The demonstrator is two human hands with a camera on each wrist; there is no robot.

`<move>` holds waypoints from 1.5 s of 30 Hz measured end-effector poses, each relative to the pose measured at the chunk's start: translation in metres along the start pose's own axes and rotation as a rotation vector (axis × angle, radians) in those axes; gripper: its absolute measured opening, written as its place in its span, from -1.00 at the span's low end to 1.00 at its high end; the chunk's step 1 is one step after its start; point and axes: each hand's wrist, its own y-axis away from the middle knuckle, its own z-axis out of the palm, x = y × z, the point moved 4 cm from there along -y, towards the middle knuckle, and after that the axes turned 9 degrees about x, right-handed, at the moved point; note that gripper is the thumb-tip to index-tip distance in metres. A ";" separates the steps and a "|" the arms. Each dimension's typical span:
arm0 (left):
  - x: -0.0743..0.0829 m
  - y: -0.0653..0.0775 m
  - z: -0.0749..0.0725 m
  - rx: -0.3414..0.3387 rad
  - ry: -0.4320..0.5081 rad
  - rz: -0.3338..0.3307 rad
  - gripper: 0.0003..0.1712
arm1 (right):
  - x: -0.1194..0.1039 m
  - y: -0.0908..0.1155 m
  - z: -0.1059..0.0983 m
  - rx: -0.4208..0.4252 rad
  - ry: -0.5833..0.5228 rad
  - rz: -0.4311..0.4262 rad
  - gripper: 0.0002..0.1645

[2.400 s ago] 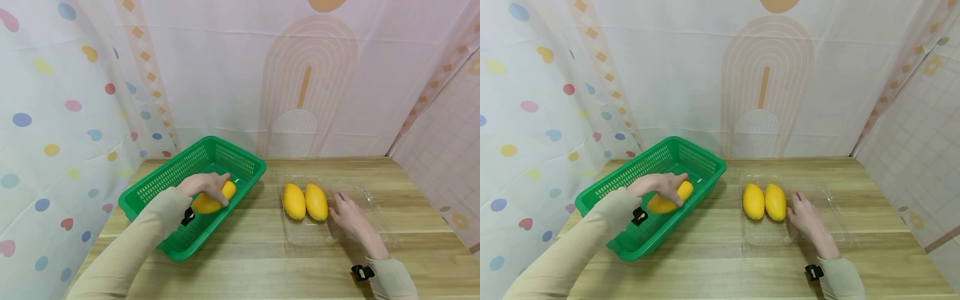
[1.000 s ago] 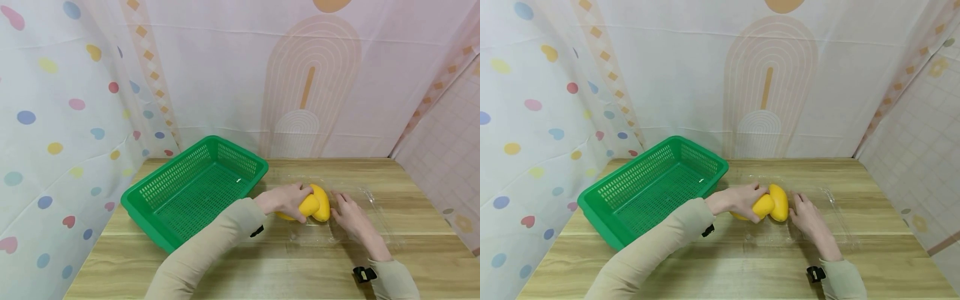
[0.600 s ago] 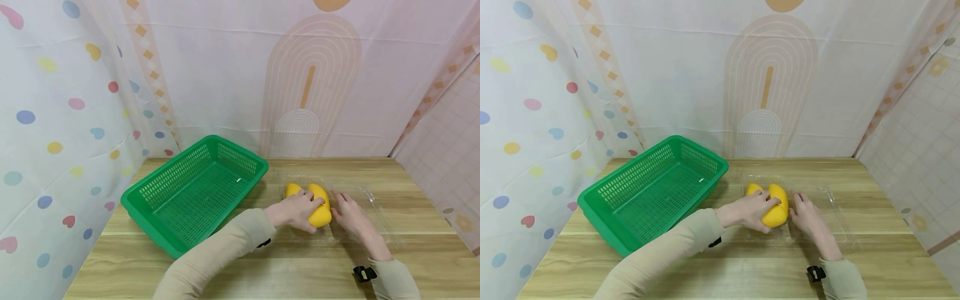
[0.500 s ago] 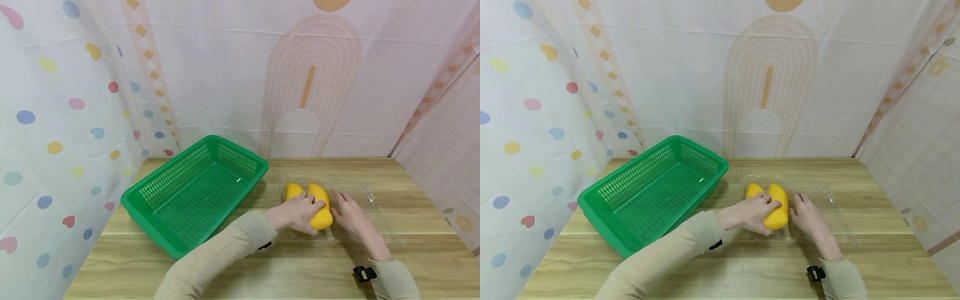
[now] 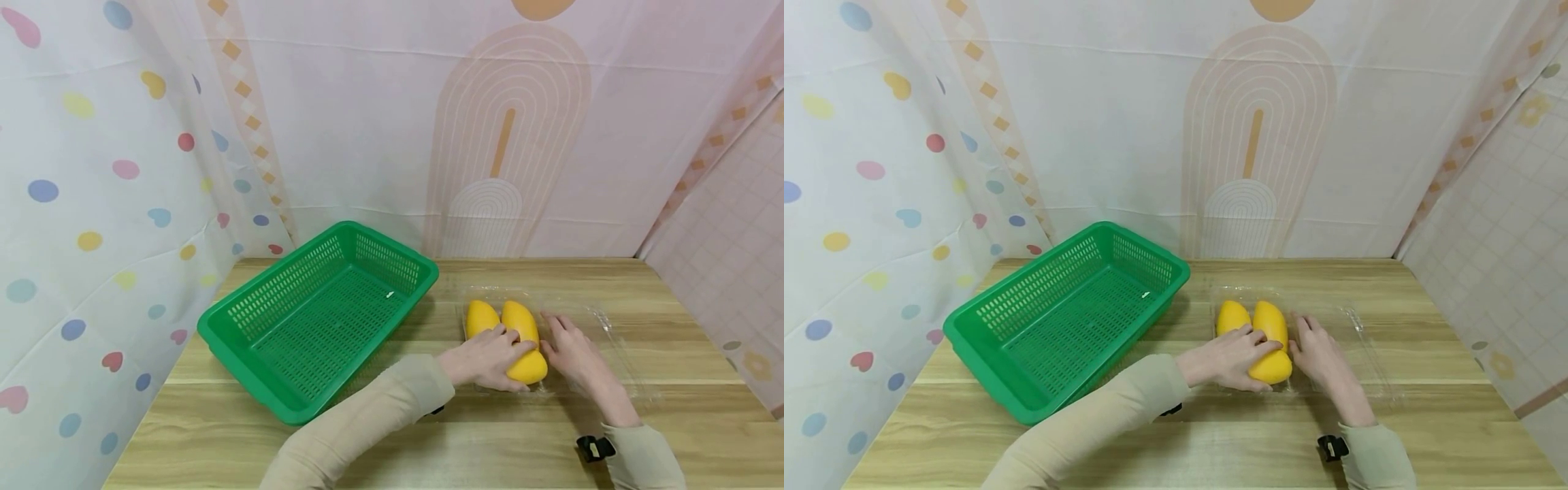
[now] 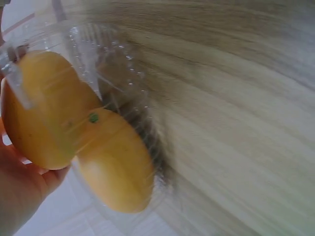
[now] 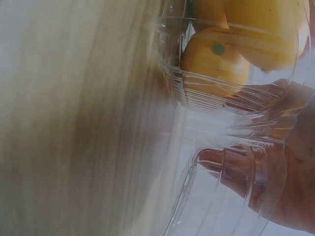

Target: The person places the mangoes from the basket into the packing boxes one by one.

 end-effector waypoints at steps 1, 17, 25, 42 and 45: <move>0.000 0.000 0.001 0.015 -0.004 0.010 -0.16 | 0.000 0.000 0.000 0.002 0.001 -0.002 -0.35; 0.001 0.005 0.016 0.152 0.065 0.049 -0.48 | 0.000 0.000 0.001 0.012 0.013 -0.005 -0.36; -0.006 0.009 0.017 0.222 0.120 -0.015 -0.61 | 0.000 0.000 0.001 0.017 0.019 -0.002 -0.36; -0.055 0.038 0.016 0.562 0.185 -0.435 -0.85 | -0.001 0.002 0.000 0.013 0.004 0.009 -0.35; -0.060 0.042 0.017 0.566 0.215 -0.515 -0.83 | 0.000 0.001 0.000 0.013 -0.006 0.010 -0.36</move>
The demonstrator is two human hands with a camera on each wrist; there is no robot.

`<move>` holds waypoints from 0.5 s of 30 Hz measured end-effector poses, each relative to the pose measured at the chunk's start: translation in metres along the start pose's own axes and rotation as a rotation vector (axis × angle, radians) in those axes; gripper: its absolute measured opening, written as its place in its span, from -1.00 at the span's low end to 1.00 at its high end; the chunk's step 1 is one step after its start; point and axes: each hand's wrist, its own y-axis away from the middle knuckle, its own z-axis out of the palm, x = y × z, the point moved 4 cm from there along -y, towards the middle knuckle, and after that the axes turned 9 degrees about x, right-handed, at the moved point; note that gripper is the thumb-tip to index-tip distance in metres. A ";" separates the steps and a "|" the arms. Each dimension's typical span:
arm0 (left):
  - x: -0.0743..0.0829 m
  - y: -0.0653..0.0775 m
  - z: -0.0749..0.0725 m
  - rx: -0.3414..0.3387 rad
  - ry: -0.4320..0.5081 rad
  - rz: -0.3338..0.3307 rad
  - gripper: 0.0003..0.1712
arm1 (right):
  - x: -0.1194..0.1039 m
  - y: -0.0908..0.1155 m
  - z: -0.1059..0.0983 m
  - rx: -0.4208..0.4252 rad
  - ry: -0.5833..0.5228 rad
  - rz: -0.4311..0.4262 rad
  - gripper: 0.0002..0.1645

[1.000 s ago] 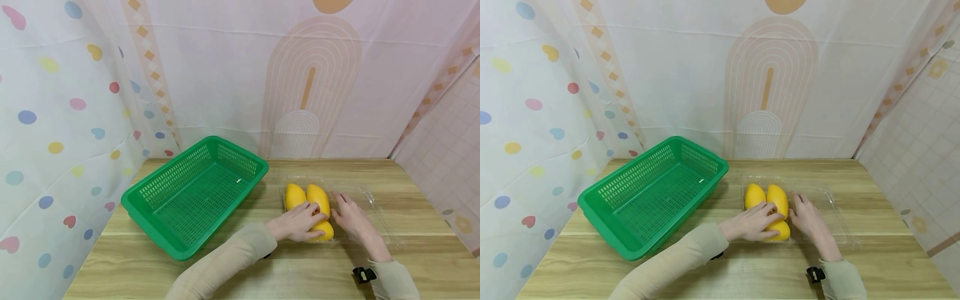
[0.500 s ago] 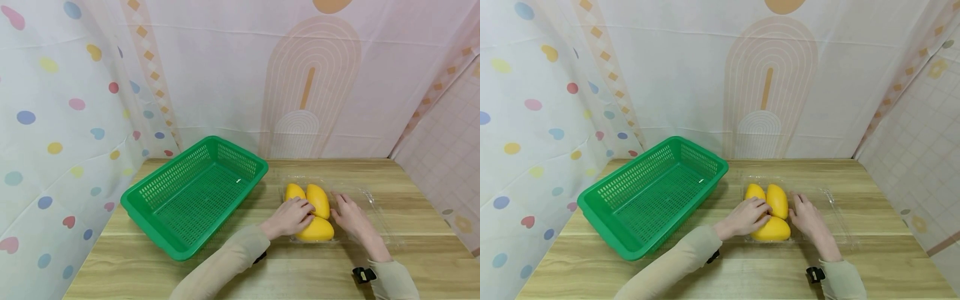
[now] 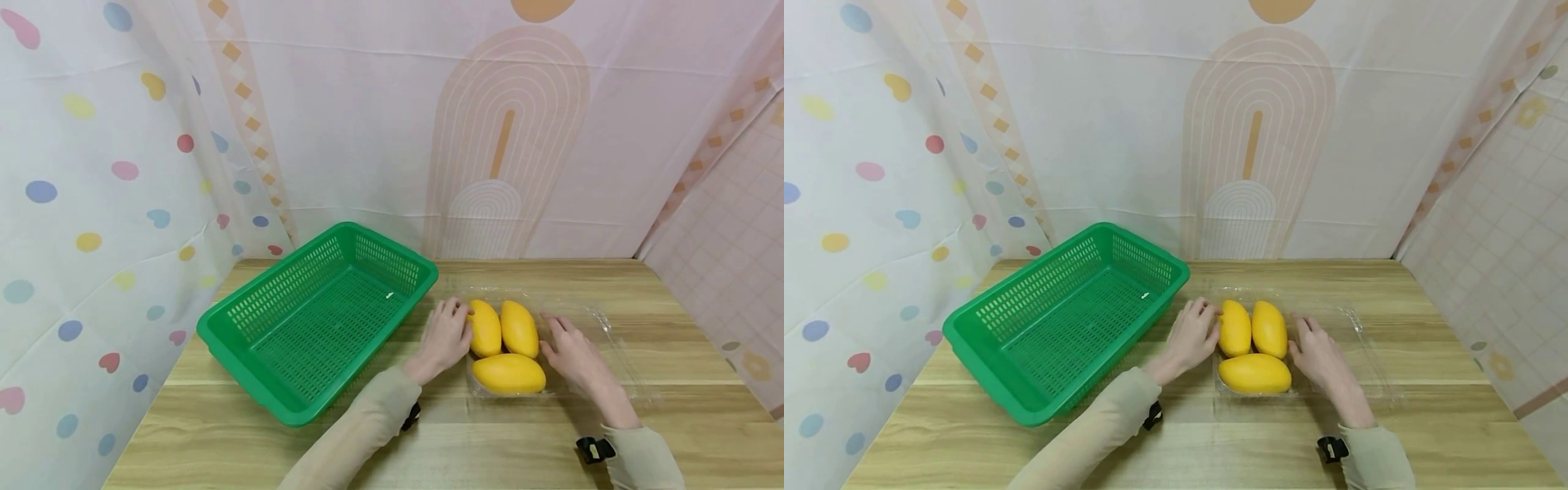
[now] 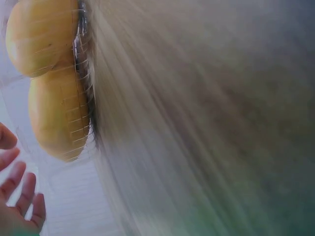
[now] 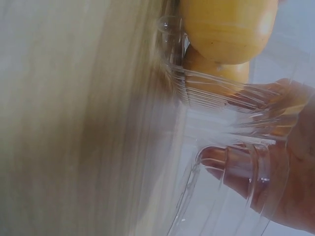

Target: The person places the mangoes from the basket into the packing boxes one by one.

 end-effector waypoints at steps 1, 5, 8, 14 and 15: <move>-0.002 0.001 0.000 -0.007 -0.001 -0.030 -0.82 | 0.000 0.000 0.000 0.000 -0.005 0.000 -0.36; -0.007 0.004 0.000 -0.062 -0.010 -0.149 -0.75 | 0.003 0.000 0.001 0.018 -0.044 -0.008 -0.40; -0.008 0.006 0.003 -0.127 -0.003 -0.222 -0.66 | 0.008 0.000 -0.001 0.059 -0.083 -0.015 -0.44; -0.006 0.009 0.004 -0.205 -0.016 -0.255 -0.51 | 0.029 0.004 -0.017 0.128 -0.063 0.037 -0.43; -0.005 0.009 0.004 -0.207 -0.021 -0.253 -0.51 | 0.034 0.004 -0.021 0.142 -0.055 0.050 -0.44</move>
